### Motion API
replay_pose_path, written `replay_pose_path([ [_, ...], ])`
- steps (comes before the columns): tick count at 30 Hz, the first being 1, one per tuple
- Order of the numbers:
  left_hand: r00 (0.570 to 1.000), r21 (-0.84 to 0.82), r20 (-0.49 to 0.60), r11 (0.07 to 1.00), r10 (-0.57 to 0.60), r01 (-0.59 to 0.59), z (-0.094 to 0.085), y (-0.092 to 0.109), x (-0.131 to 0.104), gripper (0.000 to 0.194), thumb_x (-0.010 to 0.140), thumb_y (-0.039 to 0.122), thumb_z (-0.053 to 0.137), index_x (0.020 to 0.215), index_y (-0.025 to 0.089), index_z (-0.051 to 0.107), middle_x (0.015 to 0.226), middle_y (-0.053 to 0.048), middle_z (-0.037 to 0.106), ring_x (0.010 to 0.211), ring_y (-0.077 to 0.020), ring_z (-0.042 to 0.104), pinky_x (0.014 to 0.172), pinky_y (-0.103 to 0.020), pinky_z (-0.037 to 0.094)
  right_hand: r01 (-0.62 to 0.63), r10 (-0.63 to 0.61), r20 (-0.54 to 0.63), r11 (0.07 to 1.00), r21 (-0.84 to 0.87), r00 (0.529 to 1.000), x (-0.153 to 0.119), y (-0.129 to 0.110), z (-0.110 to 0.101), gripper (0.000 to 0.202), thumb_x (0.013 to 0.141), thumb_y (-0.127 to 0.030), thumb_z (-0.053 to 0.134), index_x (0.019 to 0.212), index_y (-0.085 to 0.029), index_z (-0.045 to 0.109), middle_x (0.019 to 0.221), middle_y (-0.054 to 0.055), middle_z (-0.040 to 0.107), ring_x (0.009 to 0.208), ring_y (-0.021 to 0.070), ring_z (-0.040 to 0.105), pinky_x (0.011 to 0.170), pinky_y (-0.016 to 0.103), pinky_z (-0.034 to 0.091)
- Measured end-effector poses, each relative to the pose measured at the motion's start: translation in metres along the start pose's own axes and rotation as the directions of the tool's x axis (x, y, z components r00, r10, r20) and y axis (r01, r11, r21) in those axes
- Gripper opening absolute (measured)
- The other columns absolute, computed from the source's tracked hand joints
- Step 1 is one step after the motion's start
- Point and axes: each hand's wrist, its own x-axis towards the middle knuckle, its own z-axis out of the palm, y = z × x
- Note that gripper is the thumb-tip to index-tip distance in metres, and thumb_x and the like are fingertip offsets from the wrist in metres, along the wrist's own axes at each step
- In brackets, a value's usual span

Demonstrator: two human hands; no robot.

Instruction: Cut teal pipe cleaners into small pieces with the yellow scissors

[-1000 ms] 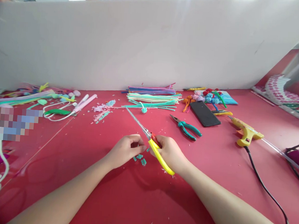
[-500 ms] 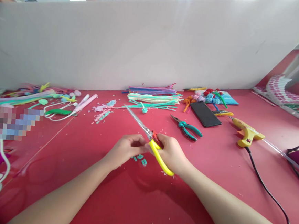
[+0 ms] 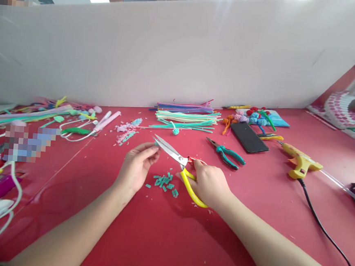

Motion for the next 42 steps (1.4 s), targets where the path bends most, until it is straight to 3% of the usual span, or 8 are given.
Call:
replay_pose_path([
  [23, 0.995, -0.107, 0.024, 0.99, 0.1, -0.097, 0.0033, 0.0003, -0.0016, 0.011, 0.064, 0.018, 0.061, 0.074, 0.017, 0.063, 0.069, 0.0, 0.061, 0.064, -0.007, 0.053, 0.063, -0.02, 0.039, 0.076, -0.079, -0.038, 0.994, -0.082, 0.996, -0.0025, 0.0018, 0.0017, 0.043, 0.077, -0.056, 0.025, 0.076, -0.018, 0.046, 0.051, 0.001, 0.052, 0.042, 0.0113, 0.044, 0.042, 0.023, 0.015],
  [42, 0.995, -0.132, 0.048, 0.988, 0.084, -0.077, 0.0048, 0.0025, -0.0018, 0.009, 0.064, 0.019, 0.061, 0.073, 0.018, 0.063, 0.069, 0.001, 0.06, 0.064, -0.0067, 0.052, 0.063, -0.02, 0.038, 0.085, -0.087, -0.026, 0.993, -0.086, 0.996, -0.0031, 0.0014, -0.001, 0.043, 0.076, -0.056, 0.027, 0.073, -0.018, 0.046, 0.049, 0.0, 0.048, 0.04, 0.0106, 0.041, 0.042, 0.023, 0.014],
])
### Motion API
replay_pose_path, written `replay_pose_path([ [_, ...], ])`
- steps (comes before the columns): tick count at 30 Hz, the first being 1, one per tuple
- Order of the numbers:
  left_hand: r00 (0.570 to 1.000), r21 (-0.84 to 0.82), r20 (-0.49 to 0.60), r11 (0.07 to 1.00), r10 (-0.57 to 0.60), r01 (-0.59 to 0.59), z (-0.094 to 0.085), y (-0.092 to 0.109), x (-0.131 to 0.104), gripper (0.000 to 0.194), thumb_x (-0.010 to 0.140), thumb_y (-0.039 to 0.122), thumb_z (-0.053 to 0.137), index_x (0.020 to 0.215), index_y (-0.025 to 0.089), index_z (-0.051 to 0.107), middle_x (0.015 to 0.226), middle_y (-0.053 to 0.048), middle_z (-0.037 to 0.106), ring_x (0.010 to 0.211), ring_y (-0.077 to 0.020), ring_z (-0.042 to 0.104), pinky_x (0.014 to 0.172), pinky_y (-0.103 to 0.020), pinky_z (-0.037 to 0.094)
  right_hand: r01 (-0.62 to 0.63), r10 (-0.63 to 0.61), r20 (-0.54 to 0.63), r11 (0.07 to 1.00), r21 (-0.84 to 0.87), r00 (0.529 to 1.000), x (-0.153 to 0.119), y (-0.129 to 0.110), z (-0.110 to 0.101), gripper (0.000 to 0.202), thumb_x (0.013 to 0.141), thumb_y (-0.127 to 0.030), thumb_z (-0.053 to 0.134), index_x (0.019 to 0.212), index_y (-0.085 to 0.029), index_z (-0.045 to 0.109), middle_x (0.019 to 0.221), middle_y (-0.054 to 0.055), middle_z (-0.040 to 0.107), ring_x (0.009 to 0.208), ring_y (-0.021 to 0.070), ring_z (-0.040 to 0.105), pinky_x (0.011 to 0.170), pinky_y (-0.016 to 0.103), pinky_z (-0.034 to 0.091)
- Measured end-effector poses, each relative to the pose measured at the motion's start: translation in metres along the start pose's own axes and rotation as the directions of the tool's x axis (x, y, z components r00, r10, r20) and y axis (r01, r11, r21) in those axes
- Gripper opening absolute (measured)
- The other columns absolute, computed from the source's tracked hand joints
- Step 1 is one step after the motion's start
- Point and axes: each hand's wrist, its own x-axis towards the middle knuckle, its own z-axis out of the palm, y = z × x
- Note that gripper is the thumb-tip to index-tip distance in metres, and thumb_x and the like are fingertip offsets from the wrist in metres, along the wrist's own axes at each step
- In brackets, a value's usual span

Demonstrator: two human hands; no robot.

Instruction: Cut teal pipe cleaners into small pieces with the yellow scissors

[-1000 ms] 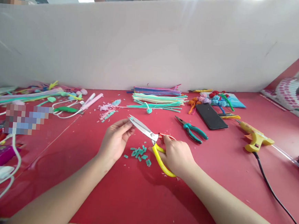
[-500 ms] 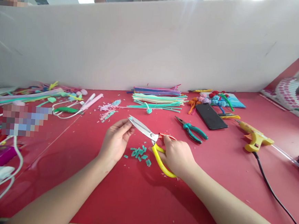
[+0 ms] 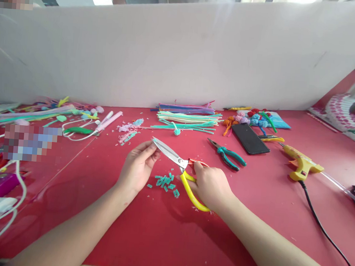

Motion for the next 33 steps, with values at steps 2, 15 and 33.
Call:
replay_pose_path([
  [2, 1.0, -0.001, 0.001, 1.0, 0.002, -0.002, 0.0, 0.0, 0.0, 0.008, 0.065, 0.019, 0.06, 0.072, 0.018, 0.063, 0.068, 0.001, 0.06, 0.063, -0.0064, 0.052, 0.063, -0.02, 0.038, -0.003, 0.003, -0.001, 1.0, 0.002, 1.0, 0.0, 0.0, 0.0, 0.043, 0.076, -0.057, 0.026, 0.072, -0.018, 0.046, 0.048, 0.0, 0.047, 0.039, 0.0105, 0.041, 0.042, 0.023, 0.013],
  [15, 1.0, -0.004, -0.011, 1.0, 0.003, -0.003, -0.001, 0.001, 0.001, 0.009, 0.064, 0.019, 0.061, 0.072, 0.016, 0.062, 0.069, 0.0, 0.06, 0.064, -0.0073, 0.052, 0.062, -0.021, 0.039, -0.04, 0.04, -0.005, 0.998, 0.039, 0.999, 0.0, 0.0, -0.001, 0.04, 0.075, -0.055, 0.031, 0.07, -0.019, 0.048, 0.046, -0.001, 0.043, 0.039, 0.0091, 0.034, 0.042, 0.022, 0.014],
  [33, 0.832, 0.494, 0.384, 0.85, -0.401, 0.181, 0.015, -0.006, -0.02, 0.017, 0.074, 0.028, 0.049, 0.069, 0.014, 0.058, 0.062, 0.0, 0.051, 0.056, -0.0077, 0.043, 0.054, -0.021, 0.034, -0.288, 0.155, 0.248, 0.35, 0.891, 0.956, 0.002, -0.009, -0.014, 0.022, 0.071, -0.038, 0.046, 0.078, -0.018, 0.052, 0.042, -0.007, 0.041, 0.034, 0.0066, 0.038, 0.033, 0.018, 0.03],
])
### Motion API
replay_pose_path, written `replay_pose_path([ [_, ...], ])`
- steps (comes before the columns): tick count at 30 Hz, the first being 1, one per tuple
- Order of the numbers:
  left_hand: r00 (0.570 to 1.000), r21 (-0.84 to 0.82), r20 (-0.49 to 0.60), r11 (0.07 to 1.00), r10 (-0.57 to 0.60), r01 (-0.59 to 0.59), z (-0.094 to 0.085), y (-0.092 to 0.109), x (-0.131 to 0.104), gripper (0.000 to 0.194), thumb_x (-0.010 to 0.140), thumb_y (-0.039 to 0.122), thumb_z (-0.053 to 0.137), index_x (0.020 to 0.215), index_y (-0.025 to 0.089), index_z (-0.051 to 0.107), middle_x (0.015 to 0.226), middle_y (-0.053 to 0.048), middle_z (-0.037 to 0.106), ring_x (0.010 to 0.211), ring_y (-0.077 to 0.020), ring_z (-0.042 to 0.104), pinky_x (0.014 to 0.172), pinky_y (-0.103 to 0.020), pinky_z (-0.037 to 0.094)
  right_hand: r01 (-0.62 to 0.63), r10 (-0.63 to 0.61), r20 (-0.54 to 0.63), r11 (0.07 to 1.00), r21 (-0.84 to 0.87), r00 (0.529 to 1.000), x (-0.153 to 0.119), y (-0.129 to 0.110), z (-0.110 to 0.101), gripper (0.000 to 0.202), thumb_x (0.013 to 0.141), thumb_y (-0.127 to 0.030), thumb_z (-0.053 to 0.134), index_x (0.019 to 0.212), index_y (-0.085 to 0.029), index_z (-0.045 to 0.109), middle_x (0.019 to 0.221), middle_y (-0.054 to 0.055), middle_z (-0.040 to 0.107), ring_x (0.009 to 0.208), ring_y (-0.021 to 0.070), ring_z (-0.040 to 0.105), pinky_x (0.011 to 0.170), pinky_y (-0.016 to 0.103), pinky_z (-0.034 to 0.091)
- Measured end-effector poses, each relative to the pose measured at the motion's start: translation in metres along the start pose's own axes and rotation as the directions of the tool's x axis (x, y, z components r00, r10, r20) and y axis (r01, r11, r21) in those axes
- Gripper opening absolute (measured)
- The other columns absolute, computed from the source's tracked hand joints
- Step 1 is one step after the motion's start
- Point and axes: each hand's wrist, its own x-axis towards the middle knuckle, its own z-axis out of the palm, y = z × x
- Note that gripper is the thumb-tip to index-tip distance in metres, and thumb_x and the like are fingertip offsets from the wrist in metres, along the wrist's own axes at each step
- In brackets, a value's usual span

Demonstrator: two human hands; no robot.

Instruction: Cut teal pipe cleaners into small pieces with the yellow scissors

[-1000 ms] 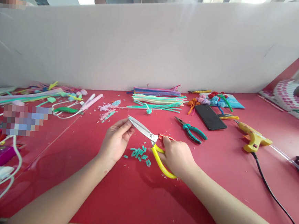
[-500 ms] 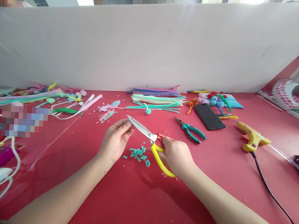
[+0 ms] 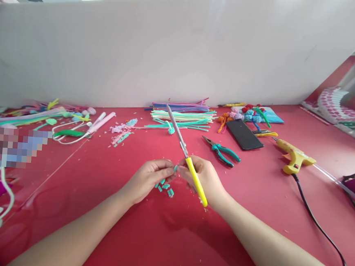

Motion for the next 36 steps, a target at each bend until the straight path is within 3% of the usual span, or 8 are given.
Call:
replay_pose_path([
  [7, 0.996, 0.146, -0.068, 0.989, 0.049, -0.039, 0.0, -0.001, -0.001, 0.013, 0.069, 0.027, 0.055, 0.071, 0.016, 0.059, 0.065, 0.001, 0.048, 0.06, -0.0082, 0.044, 0.057, -0.021, 0.034, 0.048, -0.051, -0.025, 0.993, -0.109, 0.998, -0.001, 0.004, 0.002, 0.02, 0.071, -0.036, 0.045, 0.073, -0.017, 0.051, 0.046, -0.007, 0.04, 0.038, 0.006, 0.039, 0.036, 0.018, 0.027],
  [13, 0.989, 0.09, -0.138, 0.995, 0.056, -0.044, 0.001, -0.005, 0.0, 0.01, 0.066, 0.025, 0.059, 0.066, 0.015, 0.06, 0.062, 0.001, 0.051, 0.058, -0.0084, 0.047, 0.055, -0.02, 0.036, 0.119, -0.14, -0.039, 0.932, -0.341, 0.989, 0.001, 0.007, 0.001, 0.025, 0.072, -0.04, 0.043, 0.068, -0.016, 0.049, 0.051, -0.005, 0.04, 0.045, 0.0064, 0.035, 0.041, 0.019, 0.022],
  [18, 0.916, -0.059, -0.389, 0.99, 0.099, -0.131, -0.013, -0.005, 0.006, 0.012, 0.061, 0.023, 0.063, 0.069, 0.015, 0.062, 0.062, 0.0, 0.056, 0.058, -0.0087, 0.05, 0.058, -0.021, 0.039, 0.14, -0.231, -0.071, 0.778, -0.613, 0.97, 0.004, 0.01, -0.004, 0.031, 0.069, -0.046, 0.046, 0.059, -0.018, 0.041, 0.048, -0.006, 0.035, 0.045, 0.0059, 0.027, 0.042, 0.019, 0.018],
  [22, 0.86, -0.215, -0.496, 0.941, 0.125, -0.261, -0.023, -0.003, 0.009, 0.015, 0.059, 0.019, 0.064, 0.073, 0.014, 0.062, 0.063, 0.0, 0.059, 0.058, -0.0082, 0.052, 0.059, -0.021, 0.04, 0.13, -0.246, -0.038, 0.628, -0.767, 0.969, 0.002, 0.011, -0.002, 0.03, 0.071, -0.049, 0.042, 0.067, -0.02, 0.043, 0.048, -0.004, 0.043, 0.043, 0.008, 0.034, 0.043, 0.02, 0.018],
  [28, 0.834, -0.298, -0.528, 0.886, 0.156, -0.354, -0.026, 0.0, 0.008, 0.012, 0.062, 0.017, 0.061, 0.074, 0.015, 0.061, 0.067, 0.0, 0.06, 0.061, -0.0079, 0.054, 0.062, -0.021, 0.042, 0.116, -0.273, -0.013, 0.454, -0.883, 0.962, 0.002, 0.013, 0.001, 0.036, 0.074, -0.054, 0.034, 0.077, -0.02, 0.047, 0.053, 0.0, 0.052, 0.044, 0.0123, 0.046, 0.043, 0.022, 0.017],
  [36, 0.838, -0.32, -0.514, 0.865, 0.184, -0.386, -0.028, 0.001, 0.007, 0.012, 0.064, 0.017, 0.06, 0.075, 0.014, 0.061, 0.068, -0.001, 0.06, 0.061, -0.0079, 0.054, 0.063, -0.022, 0.042, 0.141, -0.28, 0.03, 0.384, -0.913, 0.959, 0.003, 0.015, 0.0, 0.044, 0.076, -0.056, 0.028, 0.082, -0.018, 0.049, 0.051, 0.001, 0.054, 0.043, 0.0126, 0.046, 0.042, 0.023, 0.016],
])
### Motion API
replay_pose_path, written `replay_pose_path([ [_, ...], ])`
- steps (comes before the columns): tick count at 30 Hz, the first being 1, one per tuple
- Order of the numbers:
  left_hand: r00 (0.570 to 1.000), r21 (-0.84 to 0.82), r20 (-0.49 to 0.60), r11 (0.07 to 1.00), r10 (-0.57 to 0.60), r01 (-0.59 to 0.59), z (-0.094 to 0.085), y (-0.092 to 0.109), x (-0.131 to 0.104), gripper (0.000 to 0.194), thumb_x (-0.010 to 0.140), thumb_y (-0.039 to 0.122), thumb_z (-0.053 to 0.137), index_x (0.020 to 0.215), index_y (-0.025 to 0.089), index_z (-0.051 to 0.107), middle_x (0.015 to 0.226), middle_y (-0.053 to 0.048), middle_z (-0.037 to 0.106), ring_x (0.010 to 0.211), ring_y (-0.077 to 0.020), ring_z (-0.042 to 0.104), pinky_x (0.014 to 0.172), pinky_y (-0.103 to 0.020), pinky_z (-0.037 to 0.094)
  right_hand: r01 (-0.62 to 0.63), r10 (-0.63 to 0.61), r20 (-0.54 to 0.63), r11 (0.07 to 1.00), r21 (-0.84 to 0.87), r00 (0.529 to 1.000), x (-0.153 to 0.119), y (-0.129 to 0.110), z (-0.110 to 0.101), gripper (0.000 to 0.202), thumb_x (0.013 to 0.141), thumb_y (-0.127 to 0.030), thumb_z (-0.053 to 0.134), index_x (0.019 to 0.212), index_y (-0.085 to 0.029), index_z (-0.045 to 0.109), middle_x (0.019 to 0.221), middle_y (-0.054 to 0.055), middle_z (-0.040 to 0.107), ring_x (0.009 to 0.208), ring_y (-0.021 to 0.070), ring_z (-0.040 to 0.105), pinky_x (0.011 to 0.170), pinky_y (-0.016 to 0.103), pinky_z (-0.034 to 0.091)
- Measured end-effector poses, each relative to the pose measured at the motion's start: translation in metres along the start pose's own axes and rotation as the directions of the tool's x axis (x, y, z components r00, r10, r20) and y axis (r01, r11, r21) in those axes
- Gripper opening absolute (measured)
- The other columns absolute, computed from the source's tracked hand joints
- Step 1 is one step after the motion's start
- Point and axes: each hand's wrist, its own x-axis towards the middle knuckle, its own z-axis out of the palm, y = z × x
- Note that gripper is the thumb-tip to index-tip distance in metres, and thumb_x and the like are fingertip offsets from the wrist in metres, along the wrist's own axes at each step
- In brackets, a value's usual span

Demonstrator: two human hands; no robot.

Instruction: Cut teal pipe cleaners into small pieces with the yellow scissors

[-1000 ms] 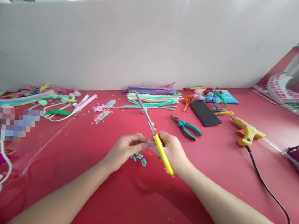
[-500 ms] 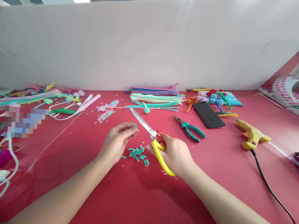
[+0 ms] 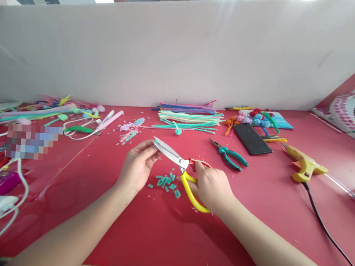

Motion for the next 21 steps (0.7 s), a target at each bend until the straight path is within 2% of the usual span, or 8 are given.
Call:
replay_pose_path([
  [8, 0.999, 0.012, -0.038, 1.0, -0.006, 0.006, 0.0019, 0.0007, -0.0002, 0.012, 0.063, 0.018, 0.061, 0.074, 0.015, 0.061, 0.068, 0.0, 0.06, 0.06, -0.0077, 0.054, 0.064, -0.022, 0.042, 0.003, -0.003, -0.002, 1.0, -0.009, 1.0, -0.0008, -0.0006, -0.0024, 0.042, 0.076, -0.054, 0.028, 0.08, -0.017, 0.049, 0.05, 0.001, 0.052, 0.042, 0.0128, 0.046, 0.042, 0.023, 0.015],
  [21, 1.0, 0.005, -0.021, 1.0, 0.001, -0.001, -0.0008, -0.0004, 0.0005, 0.012, 0.065, 0.017, 0.06, 0.077, 0.015, 0.062, 0.069, 0.0, 0.06, 0.061, -0.007, 0.054, 0.064, -0.021, 0.042, 0.017, -0.017, -0.015, 0.999, -0.042, 1.0, -0.0009, 0.0006, -0.0013, 0.044, 0.077, -0.055, 0.026, 0.075, -0.017, 0.048, 0.049, 0.002, 0.052, 0.04, 0.0113, 0.043, 0.042, 0.023, 0.014],
])
